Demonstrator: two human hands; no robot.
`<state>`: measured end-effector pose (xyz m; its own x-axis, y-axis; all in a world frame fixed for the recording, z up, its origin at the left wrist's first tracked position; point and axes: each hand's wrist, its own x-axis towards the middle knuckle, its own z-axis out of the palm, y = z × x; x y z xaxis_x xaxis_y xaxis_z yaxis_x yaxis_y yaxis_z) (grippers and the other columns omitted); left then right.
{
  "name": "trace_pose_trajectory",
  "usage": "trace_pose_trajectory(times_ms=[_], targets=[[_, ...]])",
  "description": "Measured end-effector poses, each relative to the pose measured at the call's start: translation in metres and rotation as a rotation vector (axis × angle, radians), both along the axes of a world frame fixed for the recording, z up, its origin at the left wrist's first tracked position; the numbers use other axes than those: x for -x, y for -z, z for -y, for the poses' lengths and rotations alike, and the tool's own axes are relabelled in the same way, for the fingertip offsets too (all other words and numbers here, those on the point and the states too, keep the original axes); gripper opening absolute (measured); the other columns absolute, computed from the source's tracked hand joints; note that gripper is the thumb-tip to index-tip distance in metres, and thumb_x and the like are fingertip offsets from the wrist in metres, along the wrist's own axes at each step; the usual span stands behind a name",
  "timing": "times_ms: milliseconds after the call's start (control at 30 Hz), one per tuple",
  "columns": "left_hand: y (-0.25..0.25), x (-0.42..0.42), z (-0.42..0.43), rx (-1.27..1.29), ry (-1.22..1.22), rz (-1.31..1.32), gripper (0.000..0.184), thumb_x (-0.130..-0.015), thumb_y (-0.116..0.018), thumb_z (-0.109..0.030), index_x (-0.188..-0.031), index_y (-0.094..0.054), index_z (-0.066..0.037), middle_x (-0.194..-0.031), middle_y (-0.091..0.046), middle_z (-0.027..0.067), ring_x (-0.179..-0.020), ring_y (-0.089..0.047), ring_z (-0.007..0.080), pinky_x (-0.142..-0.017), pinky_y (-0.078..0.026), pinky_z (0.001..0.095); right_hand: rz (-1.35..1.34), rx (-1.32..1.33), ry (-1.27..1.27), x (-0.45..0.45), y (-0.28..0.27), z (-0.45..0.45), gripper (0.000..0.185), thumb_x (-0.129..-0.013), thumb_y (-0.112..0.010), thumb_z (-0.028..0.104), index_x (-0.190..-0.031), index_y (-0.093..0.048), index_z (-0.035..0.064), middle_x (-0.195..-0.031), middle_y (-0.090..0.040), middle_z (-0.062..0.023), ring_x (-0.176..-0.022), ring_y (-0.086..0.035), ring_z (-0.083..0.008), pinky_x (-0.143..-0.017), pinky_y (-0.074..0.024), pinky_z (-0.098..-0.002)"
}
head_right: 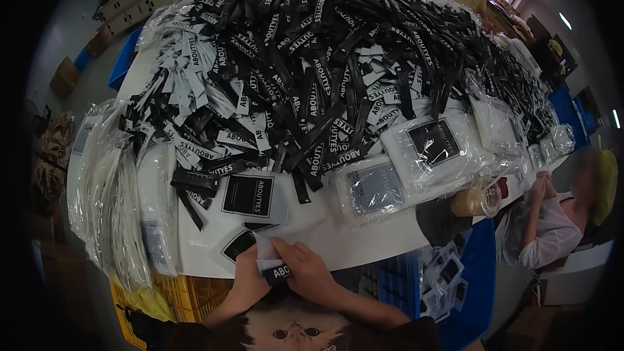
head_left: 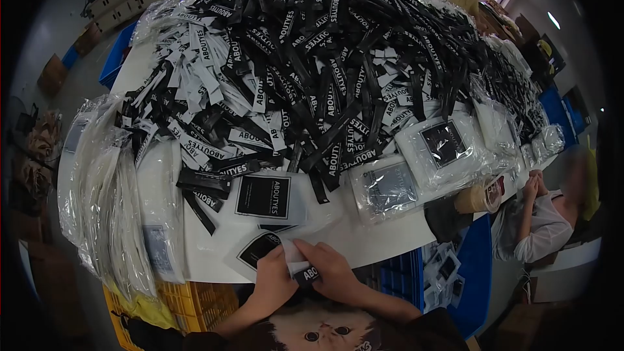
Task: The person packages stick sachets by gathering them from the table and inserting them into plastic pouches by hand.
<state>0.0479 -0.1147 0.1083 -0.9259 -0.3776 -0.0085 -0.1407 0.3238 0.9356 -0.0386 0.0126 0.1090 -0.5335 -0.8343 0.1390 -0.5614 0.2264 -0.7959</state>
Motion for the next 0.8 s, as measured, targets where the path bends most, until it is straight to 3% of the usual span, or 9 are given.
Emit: trace_pose_trajectory(times_ms=[233, 333, 400, 500, 533, 633, 700, 733, 800], targets=[[-0.006, 0.001, 0.000, 0.339, -0.090, -0.003, 0.033, -0.059, -0.069, -0.003, -0.088, -0.055, 0.000, -0.094, -0.057, 0.0136, -0.083, -0.058, 0.0328, -0.070, -0.047, 0.0375, -0.104, 0.224, 0.190, 0.015, -0.003, -0.003, 0.061, -0.059, -0.064, -0.006, -0.119, -0.053, 0.0039, -0.090, -0.058, -0.0133, -0.071, -0.057, -0.0214, -0.059, -0.0438, -0.0272], [-0.019, 0.005, 0.006, 0.436, -0.184, -0.215, 0.048, -0.055, -0.071, -0.007, -0.098, -0.051, -0.003, -0.101, -0.053, 0.0123, -0.097, -0.053, 0.0342, -0.084, -0.041, 0.0443, 0.144, 0.246, 0.174, 0.016, -0.004, -0.008, 0.045, -0.066, -0.065, -0.005, -0.109, -0.054, 0.0026, -0.082, -0.057, -0.0070, -0.067, -0.054, -0.0124, -0.057, -0.0398, -0.0222], [-0.020, 0.002, 0.010, 0.447, 0.088, -0.425, 0.073, -0.054, -0.079, -0.019, -0.115, -0.043, -0.005, -0.115, -0.047, 0.0129, -0.115, -0.043, 0.0376, -0.100, -0.023, 0.0562, 0.766, 0.322, 0.174, 0.008, 0.005, -0.015, 0.027, -0.073, -0.064, -0.003, -0.095, -0.051, 0.0041, -0.080, -0.054, -0.0009, -0.067, -0.049, -0.0062, -0.056, -0.0377, -0.0200], [-0.028, 0.014, 0.002, 0.381, 0.177, -0.357, 0.085, -0.054, -0.081, -0.024, -0.125, -0.037, -0.005, -0.122, -0.041, 0.0157, -0.117, -0.039, 0.0391, -0.102, -0.021, 0.0586, 1.008, 0.443, 0.287, 0.009, -0.006, -0.017, 0.020, -0.077, -0.061, -0.001, -0.088, -0.046, 0.0066, -0.079, -0.050, 0.0011, -0.065, -0.045, -0.0041, -0.056, -0.0367, -0.0191], [-0.025, 0.021, -0.001, 0.508, 0.156, -0.334, 0.098, -0.053, -0.082, -0.028, -0.132, -0.029, -0.004, -0.122, -0.039, 0.0161, -0.117, -0.040, 0.0369, -0.103, -0.018, 0.0599, 1.006, 0.440, 0.286, 0.011, -0.006, -0.018, 0.020, -0.077, -0.061, -0.001, -0.088, -0.046, 0.0066, -0.079, -0.050, 0.0011, -0.065, -0.045, -0.0041, -0.056, -0.0367, -0.0191], [-0.001, 0.028, -0.004, 0.514, 0.092, -0.278, 0.098, -0.053, -0.082, -0.031, -0.131, -0.031, -0.002, -0.120, -0.040, 0.0162, -0.113, -0.041, 0.0348, -0.101, -0.023, 0.0560, 0.922, 0.355, 0.407, 0.016, 0.001, -0.018, 0.016, -0.080, -0.058, 0.000, -0.091, -0.048, 0.0045, -0.081, -0.050, -0.0009, -0.069, -0.047, -0.0059, -0.062, -0.0383, -0.0203], [0.001, 0.027, -0.001, 0.522, 0.110, -0.224, 0.098, -0.053, -0.082, -0.032, -0.131, -0.032, -0.002, -0.119, -0.040, 0.0160, -0.111, -0.041, 0.0342, -0.098, -0.026, 0.0527, 0.606, 0.605, 0.389, 0.027, 0.016, -0.021, 0.015, -0.083, -0.059, 0.003, -0.097, -0.053, 0.0021, -0.087, -0.055, -0.0020, -0.077, -0.049, -0.0057, -0.068, -0.0404, -0.0214], [0.002, 0.026, 0.000, 0.525, 0.119, -0.169, 0.097, -0.052, -0.082, -0.032, -0.130, -0.033, -0.001, -0.119, -0.040, 0.0158, -0.108, -0.041, 0.0336, -0.095, -0.029, 0.0493, 0.407, 0.494, 0.426, 0.039, 0.022, -0.028, 0.017, -0.088, -0.051, 0.004, -0.105, -0.054, 0.0003, -0.098, -0.059, -0.0062, -0.085, -0.053, -0.0103, -0.076, -0.0431, -0.0249], [-0.002, 0.025, 0.001, 0.523, 0.122, -0.124, 0.096, -0.053, -0.082, -0.032, -0.130, -0.034, -0.001, -0.118, -0.040, 0.0154, -0.107, -0.041, 0.0329, -0.092, -0.029, 0.0466, 0.425, 0.473, 0.454, 0.052, 0.025, -0.035, 0.018, -0.090, -0.049, 0.006, -0.107, -0.053, 0.0000, -0.103, -0.059, -0.0080, -0.092, -0.054, -0.0128, -0.082, -0.0421, -0.0265]])
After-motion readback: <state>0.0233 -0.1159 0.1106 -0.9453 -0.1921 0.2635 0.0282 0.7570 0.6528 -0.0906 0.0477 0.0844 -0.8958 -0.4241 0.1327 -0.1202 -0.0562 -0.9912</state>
